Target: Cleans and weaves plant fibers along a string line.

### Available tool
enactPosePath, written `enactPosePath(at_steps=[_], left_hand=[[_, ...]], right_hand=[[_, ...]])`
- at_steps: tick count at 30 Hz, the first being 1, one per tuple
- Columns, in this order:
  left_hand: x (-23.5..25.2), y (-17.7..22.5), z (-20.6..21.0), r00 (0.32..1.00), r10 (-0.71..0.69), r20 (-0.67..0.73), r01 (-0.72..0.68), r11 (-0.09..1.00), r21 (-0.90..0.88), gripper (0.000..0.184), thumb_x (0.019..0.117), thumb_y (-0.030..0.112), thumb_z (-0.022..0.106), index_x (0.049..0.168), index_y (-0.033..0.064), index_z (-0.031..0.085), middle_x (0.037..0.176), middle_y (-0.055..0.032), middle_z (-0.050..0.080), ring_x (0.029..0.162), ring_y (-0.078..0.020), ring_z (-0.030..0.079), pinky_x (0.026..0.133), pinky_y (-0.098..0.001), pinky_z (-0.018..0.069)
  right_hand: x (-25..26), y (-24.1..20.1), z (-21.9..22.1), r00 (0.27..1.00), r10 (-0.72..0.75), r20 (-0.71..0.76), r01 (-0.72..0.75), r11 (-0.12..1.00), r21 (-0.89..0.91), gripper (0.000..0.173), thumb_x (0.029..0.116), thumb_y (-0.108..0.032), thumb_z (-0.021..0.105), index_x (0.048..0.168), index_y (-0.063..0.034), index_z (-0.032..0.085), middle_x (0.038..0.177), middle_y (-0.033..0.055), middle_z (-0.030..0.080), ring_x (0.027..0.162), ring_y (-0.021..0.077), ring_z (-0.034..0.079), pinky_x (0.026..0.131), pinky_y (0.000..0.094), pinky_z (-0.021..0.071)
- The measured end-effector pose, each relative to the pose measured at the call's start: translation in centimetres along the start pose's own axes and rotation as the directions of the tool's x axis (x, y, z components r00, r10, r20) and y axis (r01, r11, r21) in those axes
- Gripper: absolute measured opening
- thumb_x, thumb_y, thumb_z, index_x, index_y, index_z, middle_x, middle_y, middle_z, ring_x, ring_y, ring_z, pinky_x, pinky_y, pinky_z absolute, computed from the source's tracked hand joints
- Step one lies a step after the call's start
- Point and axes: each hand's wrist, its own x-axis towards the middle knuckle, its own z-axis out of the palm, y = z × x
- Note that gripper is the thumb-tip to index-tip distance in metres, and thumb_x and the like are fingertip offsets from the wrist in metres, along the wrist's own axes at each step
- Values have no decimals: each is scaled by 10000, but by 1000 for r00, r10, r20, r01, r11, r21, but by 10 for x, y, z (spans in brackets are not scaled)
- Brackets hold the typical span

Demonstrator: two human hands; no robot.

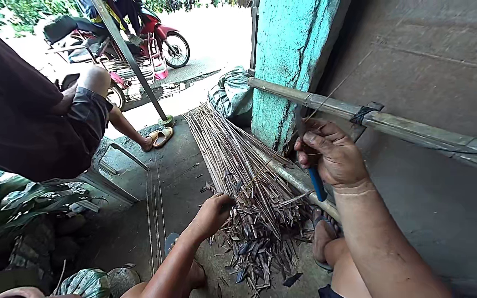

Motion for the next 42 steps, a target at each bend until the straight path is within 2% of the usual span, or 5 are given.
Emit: enactPosePath(at_steps=[9,22,32,39,42], left_hand=[[3,8,-3,981,-85,-173,87,996,2,215,956,214,594,1026,85,751,853,-45,668,768,-135,627,748,-333,537],[30,38,1,858,-331,-392,32,796,-604,103,1000,59,629,1032,-21,686,875,-97,754,759,-184,758,720,-345,658],[49,61,31,895,-332,-297,-63,566,-822,225,1013,25,580,1197,-74,664,1038,-201,736,927,-274,746,836,-418,635],[56,68,42,915,-387,-113,77,442,-894,408,1028,46,580,1422,-47,532,1151,-217,711,970,-290,741,828,-417,635],[46,79,39,970,-242,34,199,705,-681,360,1046,175,577,1325,-51,593,1100,-137,729,899,-197,742,804,-356,636]], right_hand=[[-22,45,31,965,146,220,-46,914,-403,351,1021,-107,583,1365,-89,648,864,74,736,608,131,672,568,285,602],[-56,129,47,671,740,-48,-734,672,101,395,1094,-115,445,1479,-26,435,844,105,648,571,163,625,485,269,533],[-38,132,28,648,761,-27,-645,567,511,327,1114,-239,367,979,-29,579,748,70,644,490,89,545,447,196,463],[-34,127,16,607,774,-181,-682,624,381,234,1097,-175,463,1053,17,590,769,110,663,528,131,589,473,233,497],[-31,123,8,638,735,-231,-672,677,298,235,1104,-180,455,1038,12,573,751,106,666,518,128,598,473,232,508]])
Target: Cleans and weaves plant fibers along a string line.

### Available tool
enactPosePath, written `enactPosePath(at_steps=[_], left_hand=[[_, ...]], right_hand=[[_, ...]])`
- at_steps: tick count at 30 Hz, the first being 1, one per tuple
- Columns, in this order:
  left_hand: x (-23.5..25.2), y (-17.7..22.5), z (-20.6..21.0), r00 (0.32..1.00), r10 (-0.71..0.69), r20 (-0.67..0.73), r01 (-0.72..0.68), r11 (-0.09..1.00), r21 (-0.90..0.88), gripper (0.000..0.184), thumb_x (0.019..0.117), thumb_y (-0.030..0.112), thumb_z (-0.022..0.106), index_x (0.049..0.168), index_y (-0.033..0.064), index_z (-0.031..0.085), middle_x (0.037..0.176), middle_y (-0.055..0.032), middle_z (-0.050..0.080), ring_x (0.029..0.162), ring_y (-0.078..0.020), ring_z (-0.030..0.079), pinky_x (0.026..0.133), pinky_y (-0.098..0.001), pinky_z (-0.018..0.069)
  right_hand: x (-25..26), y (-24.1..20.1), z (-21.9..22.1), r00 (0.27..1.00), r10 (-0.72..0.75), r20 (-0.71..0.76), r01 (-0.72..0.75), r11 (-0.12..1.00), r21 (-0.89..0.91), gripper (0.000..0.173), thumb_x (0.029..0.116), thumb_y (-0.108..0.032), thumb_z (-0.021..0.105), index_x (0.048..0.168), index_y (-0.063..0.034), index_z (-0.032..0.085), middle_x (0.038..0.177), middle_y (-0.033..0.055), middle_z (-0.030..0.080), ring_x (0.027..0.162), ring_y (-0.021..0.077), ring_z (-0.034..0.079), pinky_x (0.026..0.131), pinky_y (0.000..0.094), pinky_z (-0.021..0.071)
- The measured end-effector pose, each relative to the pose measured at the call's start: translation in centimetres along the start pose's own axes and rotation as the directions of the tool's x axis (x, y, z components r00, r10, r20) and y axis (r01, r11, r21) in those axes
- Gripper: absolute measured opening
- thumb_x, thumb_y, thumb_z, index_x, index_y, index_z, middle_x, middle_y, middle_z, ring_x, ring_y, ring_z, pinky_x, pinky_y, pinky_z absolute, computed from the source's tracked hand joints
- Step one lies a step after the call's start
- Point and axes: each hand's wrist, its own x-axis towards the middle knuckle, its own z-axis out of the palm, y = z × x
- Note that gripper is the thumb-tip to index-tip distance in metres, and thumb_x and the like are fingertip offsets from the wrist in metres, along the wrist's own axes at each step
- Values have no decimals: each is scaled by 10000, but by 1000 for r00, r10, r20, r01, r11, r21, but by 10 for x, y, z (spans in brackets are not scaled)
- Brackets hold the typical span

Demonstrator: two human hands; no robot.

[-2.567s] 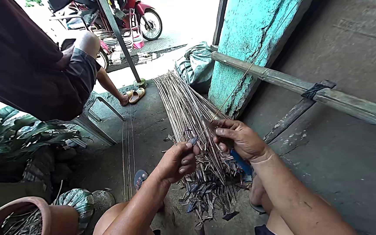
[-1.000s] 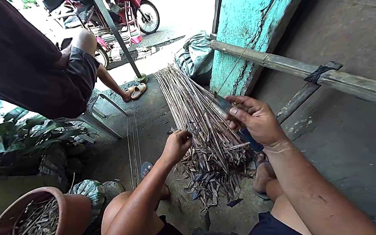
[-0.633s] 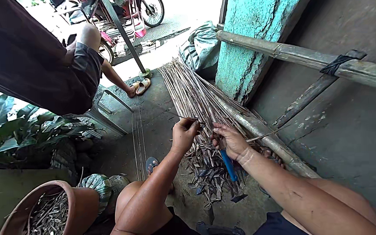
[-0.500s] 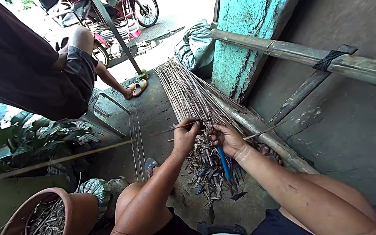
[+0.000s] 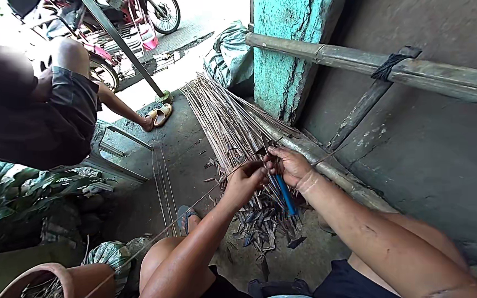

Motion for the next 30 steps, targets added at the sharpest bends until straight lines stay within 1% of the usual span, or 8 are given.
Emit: enactPosePath(at_steps=[2,4,7,11,18,23,27,30], left_hand=[[-12,7,2,937,329,117,-346,829,440,276,1046,191,544,1179,23,719,980,-53,747,813,-91,710,766,-270,601],[-19,16,-1,766,616,187,-556,486,675,239,1029,161,566,1166,84,746,1047,-61,746,949,-129,712,860,-301,585],[-14,22,-15,709,690,146,-416,242,877,286,995,173,621,1259,119,717,1249,-77,707,1226,-240,636,1017,-425,528],[-3,17,-34,857,514,-45,-151,333,931,186,1003,121,595,1059,93,771,917,-114,718,820,-271,721,695,-464,597],[-7,33,-41,900,428,-80,-152,482,863,263,1053,212,533,1081,67,750,880,-110,671,785,-236,670,734,-408,571],[-14,32,-40,873,487,-23,-220,436,873,270,1056,234,530,1017,86,752,829,-74,665,754,-186,665,707,-353,564],[-18,30,-44,831,556,-29,-227,386,894,232,1025,164,546,962,81,754,819,-69,674,735,-180,673,677,-342,567],[-21,30,-51,824,563,-64,-193,385,903,234,1020,172,550,977,94,766,827,-62,683,737,-171,674,683,-326,565]], right_hand=[[1,-7,-6,999,-40,-18,39,998,-46,238,1108,-182,449,1031,9,568,752,107,669,516,129,604,469,230,512],[2,-10,-11,998,-51,-41,49,997,-60,237,1109,-187,450,1048,11,564,765,114,674,519,135,610,467,233,513],[0,-13,-14,997,-56,-57,52,996,-73,236,1107,-198,459,1057,4,572,785,111,683,535,139,618,479,234,514],[-6,-18,-13,994,-105,7,105,986,-128,247,1113,-203,440,1049,-5,574,785,106,677,536,138,620,483,239,525],[-20,10,-2,915,-96,391,208,945,-254,193,1083,-124,489,1118,9,624,796,68,701,581,131,651,524,255,554],[-18,14,-4,843,-132,522,283,933,-220,205,1076,-129,487,1092,3,643,799,54,714,582,110,645,531,241,546],[-12,-18,-18,963,-242,119,262,942,-207,236,1089,-155,469,1027,-13,647,738,21,650,530,71,564,504,214,496],[13,-57,-52,874,-323,-364,354,935,21,190,1096,-206,465,1065,-72,595,790,-3,626,559,63,562,518,206,493]])
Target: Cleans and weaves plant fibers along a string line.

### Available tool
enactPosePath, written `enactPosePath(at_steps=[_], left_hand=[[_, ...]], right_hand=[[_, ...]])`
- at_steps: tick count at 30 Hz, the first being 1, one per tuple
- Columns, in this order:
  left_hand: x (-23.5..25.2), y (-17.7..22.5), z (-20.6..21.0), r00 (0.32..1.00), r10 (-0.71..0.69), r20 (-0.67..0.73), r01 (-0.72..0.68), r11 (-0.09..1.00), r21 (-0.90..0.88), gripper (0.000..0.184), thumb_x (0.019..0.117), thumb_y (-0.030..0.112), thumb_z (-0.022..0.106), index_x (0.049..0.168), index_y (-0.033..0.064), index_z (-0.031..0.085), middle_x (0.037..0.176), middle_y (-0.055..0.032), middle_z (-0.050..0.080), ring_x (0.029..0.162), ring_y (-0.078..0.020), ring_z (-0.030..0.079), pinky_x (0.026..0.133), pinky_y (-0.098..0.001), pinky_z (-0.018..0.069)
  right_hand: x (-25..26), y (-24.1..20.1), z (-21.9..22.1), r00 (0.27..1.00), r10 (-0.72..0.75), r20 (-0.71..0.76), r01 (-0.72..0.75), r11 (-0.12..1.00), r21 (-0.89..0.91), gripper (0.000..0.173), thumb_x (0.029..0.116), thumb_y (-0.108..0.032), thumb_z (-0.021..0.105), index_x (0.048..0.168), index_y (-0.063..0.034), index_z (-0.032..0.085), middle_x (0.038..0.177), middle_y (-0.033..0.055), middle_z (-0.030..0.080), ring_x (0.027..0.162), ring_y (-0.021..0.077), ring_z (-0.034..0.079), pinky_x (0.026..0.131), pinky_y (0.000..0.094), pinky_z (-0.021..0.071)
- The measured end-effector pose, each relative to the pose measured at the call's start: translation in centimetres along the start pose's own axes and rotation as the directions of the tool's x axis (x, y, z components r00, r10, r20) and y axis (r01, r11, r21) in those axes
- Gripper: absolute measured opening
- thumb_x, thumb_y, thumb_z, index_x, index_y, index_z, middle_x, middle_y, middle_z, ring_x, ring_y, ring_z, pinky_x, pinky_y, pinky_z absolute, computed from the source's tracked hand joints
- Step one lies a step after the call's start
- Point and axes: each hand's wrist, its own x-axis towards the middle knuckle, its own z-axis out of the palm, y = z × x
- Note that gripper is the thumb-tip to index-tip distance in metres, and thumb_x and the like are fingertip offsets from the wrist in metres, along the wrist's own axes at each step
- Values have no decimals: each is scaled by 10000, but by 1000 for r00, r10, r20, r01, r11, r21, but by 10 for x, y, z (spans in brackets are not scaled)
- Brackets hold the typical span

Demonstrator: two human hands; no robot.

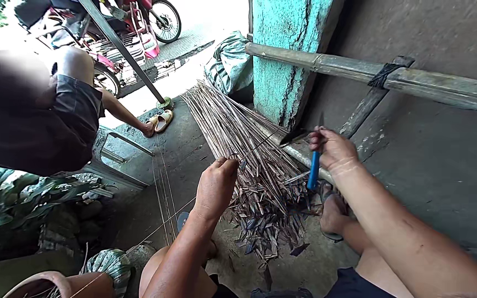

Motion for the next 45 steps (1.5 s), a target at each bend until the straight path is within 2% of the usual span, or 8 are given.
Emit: enactPosePath(at_steps=[2,5,8,11,22,30,40,45], left_hand=[[1,-3,0,1000,-17,-10,17,1000,1,235,1019,178,552,989,94,770,822,-65,682,738,-175,673,689,-331,565],[5,-1,2,999,-27,-19,26,999,-20,233,1022,173,552,1006,83,766,803,-69,663,715,-181,658,667,-334,560],[8,9,4,1000,-8,-5,8,997,-72,238,1032,186,544,1018,86,759,824,-63,669,731,-165,654,684,-331,558],[9,17,6,1000,26,-10,-27,994,-106,259,1041,209,535,1020,91,765,832,-49,676,738,-139,651,690,-298,550],[6,12,6,994,39,-102,-47,996,-82,222,1015,187,578,1004,97,781,819,-42,686,728,-124,662,682,-277,554],[7,20,12,986,85,-146,-97,993,-71,215,1008,162,588,1039,87,787,855,-68,707,731,-140,680,679,-279,566],[5,11,10,983,75,-165,-88,994,-72,220,1010,165,590,1044,82,791,895,-72,730,766,-138,696,710,-270,575],[8,16,13,974,108,-201,-124,990,-65,221,1009,164,591,1045,79,792,887,-76,728,767,-138,697,705,-263,572]], right_hand=[[0,-12,-5,990,-128,-67,134,987,88,209,1110,-238,439,1066,-92,582,816,13,654,575,97,608,532,244,540],[-33,-11,1,952,-223,210,225,974,17,247,1126,-244,371,1140,-99,569,809,20,669,536,94,607,505,246,550],[-65,-1,11,766,73,639,53,983,-176,306,1092,-139,422,1371,-76,532,816,73,691,534,105,614,491,237,537],[-77,17,21,606,227,762,-55,968,-245,387,1068,-87,472,1453,-72,507,840,98,698,561,118,624,495,235,527],[-40,-20,14,961,13,276,-30,998,58,306,1103,-213,436,1371,-119,549,799,34,625,506,73,536,446,194,458],[-93,15,29,733,170,659,-89,984,-155,326,1087,-81,438,1395,-24,530,826,114,699,541,119,624,481,234,527],[-46,-25,18,986,-14,164,-6,992,123,292,1108,-209,419,1324,-81,567,801,53,640,503,90,553,447,207,474],[-94,3,27,790,98,606,-27,992,-126,345,1093,-107,421,1418,-20,501,816,86,687,544,114,613,490,242,526]])
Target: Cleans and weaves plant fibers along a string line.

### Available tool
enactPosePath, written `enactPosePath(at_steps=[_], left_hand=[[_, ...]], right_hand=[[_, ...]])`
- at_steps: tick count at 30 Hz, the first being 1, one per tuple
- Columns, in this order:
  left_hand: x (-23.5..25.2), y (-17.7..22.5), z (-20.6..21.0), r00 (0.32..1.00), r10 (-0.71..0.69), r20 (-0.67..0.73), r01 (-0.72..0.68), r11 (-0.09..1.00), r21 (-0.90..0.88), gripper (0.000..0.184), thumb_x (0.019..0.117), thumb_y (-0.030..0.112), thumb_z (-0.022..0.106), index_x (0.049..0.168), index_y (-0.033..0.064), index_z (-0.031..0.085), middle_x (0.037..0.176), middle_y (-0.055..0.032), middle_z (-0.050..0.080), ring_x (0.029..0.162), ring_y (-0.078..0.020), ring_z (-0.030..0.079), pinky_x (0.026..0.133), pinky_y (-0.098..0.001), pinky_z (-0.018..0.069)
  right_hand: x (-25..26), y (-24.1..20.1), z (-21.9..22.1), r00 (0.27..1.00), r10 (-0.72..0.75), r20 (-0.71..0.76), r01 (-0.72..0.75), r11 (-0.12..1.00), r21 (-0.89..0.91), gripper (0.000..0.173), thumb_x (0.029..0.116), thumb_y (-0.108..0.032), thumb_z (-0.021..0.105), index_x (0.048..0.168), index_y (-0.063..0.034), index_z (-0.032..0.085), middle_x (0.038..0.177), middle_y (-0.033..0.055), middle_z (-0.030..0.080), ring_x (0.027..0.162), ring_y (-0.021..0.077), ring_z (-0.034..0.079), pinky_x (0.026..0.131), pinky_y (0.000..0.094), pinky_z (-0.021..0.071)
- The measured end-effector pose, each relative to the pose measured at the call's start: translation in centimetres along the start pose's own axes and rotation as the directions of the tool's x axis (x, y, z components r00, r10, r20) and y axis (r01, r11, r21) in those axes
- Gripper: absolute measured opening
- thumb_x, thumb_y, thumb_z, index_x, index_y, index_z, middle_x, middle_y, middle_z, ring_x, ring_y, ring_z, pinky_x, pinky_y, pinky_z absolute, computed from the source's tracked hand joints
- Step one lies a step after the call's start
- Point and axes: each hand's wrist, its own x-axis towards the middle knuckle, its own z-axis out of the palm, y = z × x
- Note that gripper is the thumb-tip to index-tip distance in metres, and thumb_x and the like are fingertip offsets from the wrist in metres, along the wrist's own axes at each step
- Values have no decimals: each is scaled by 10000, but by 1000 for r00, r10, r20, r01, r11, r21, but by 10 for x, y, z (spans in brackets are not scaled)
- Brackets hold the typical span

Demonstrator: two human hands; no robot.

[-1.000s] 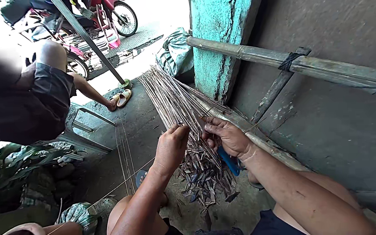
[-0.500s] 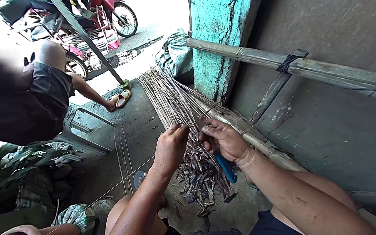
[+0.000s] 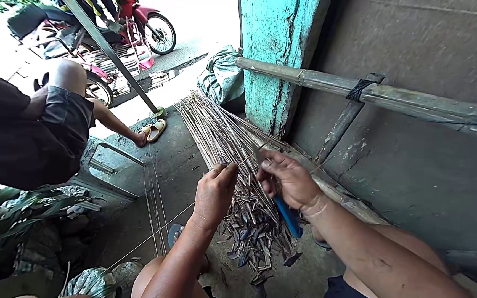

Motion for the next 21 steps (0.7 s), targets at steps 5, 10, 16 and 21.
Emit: enactPosePath(at_steps=[5,10,16,21], left_hand=[[-2,2,1,998,45,-38,-45,999,3,213,1001,148,597,1038,71,792,882,-82,729,765,-143,699,697,-254,571],[-3,-3,-2,998,31,-54,-30,999,19,207,998,158,607,1036,82,795,885,-71,732,764,-132,699,698,-248,570],[1,1,-2,997,37,-69,-37,999,4,199,994,154,612,1029,78,793,878,-74,731,770,-129,700,702,-242,570],[1,4,-1,993,77,-92,-79,997,-16,198,995,133,611,1041,65,791,880,-85,730,778,-134,702,707,-243,571]], right_hand=[[10,-10,-5,998,66,-12,-64,992,108,223,1095,-108,416,1222,-8,570,785,81,672,515,100,587,465,221,502],[29,-38,-42,902,-23,-431,139,961,240,298,1106,-203,417,1287,-43,591,766,65,638,495,92,546,444,207,469],[-6,-11,0,1000,12,16,-12,1000,0,364,1084,-99,425,1428,-4,495,820,76,673,537,107,596,484,240,520],[0,-5,1,985,112,129,-120,991,62,381,1077,-86,428,1449,-25,488,831,105,675,529,123,602,460,238,511]])
